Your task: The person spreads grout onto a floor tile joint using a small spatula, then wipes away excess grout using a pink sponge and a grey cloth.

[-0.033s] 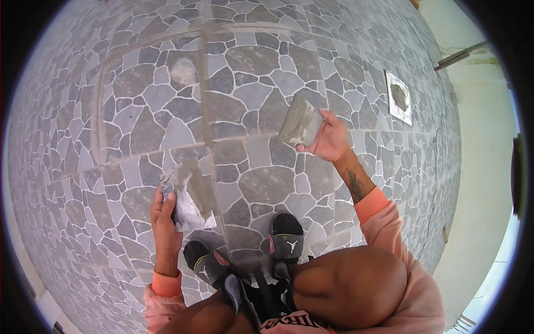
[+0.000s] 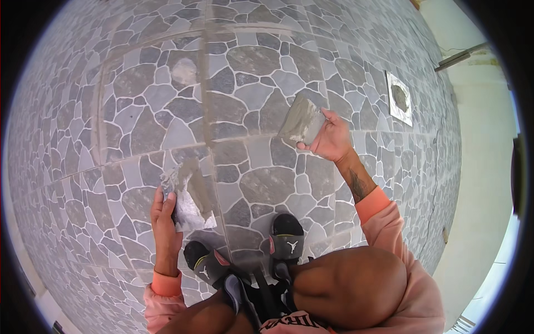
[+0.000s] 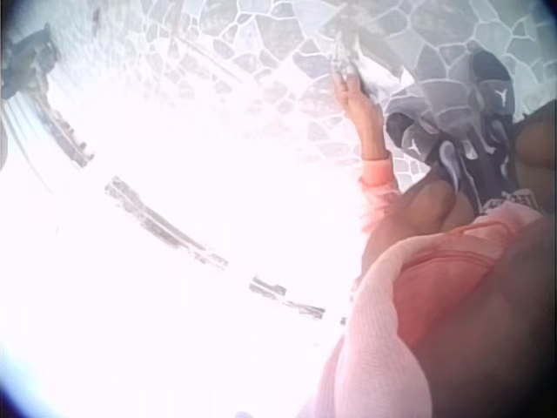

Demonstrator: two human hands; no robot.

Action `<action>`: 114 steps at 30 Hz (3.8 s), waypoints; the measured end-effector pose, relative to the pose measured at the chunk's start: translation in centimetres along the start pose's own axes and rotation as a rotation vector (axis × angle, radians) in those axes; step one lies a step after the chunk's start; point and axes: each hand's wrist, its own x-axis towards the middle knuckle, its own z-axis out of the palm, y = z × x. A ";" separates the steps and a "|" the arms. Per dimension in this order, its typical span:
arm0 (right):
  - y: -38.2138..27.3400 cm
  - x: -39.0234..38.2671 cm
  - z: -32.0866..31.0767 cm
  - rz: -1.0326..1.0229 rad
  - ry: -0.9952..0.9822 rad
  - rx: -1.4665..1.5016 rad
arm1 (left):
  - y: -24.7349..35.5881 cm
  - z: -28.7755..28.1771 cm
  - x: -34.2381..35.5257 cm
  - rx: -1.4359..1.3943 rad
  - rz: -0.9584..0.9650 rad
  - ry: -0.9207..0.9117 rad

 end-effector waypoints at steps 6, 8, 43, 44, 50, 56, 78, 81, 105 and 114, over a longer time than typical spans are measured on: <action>-1.9 1.0 2.1 -0.029 0.046 -0.057 | 0.3 -0.1 1.3 0.036 0.003 -0.058; -3.1 1.7 0.9 -0.050 -0.058 -0.127 | 0.5 0.4 1.9 0.048 -0.005 -0.054; -23.9 24.1 -8.8 -1.214 0.050 -2.737 | -5.7 16.4 28.3 0.789 0.595 -0.392; -24.2 24.1 -8.1 -1.214 0.049 -2.732 | -5.8 16.0 28.5 0.756 0.618 -0.365; -28.9 24.1 -5.0 -0.706 0.083 -2.586 | -5.9 16.2 28.7 0.735 0.647 -0.333; -26.7 25.8 -3.5 -0.596 0.149 -2.504 | -5.7 15.8 28.7 0.744 0.580 -0.294; -26.7 24.2 -3.5 -0.625 0.016 -2.584 | -5.2 15.5 28.2 0.802 0.566 -0.295; -31.2 23.2 -5.0 -0.623 0.196 -2.543 | -5.7 17.0 28.4 0.771 0.635 -0.326; -34.2 23.1 -8.5 -0.212 1.060 -2.460 | -6.0 18.1 28.1 0.750 0.568 -0.342; -28.2 31.2 -6.2 -0.305 0.726 -2.553 | -5.4 16.5 28.2 0.825 0.644 -0.281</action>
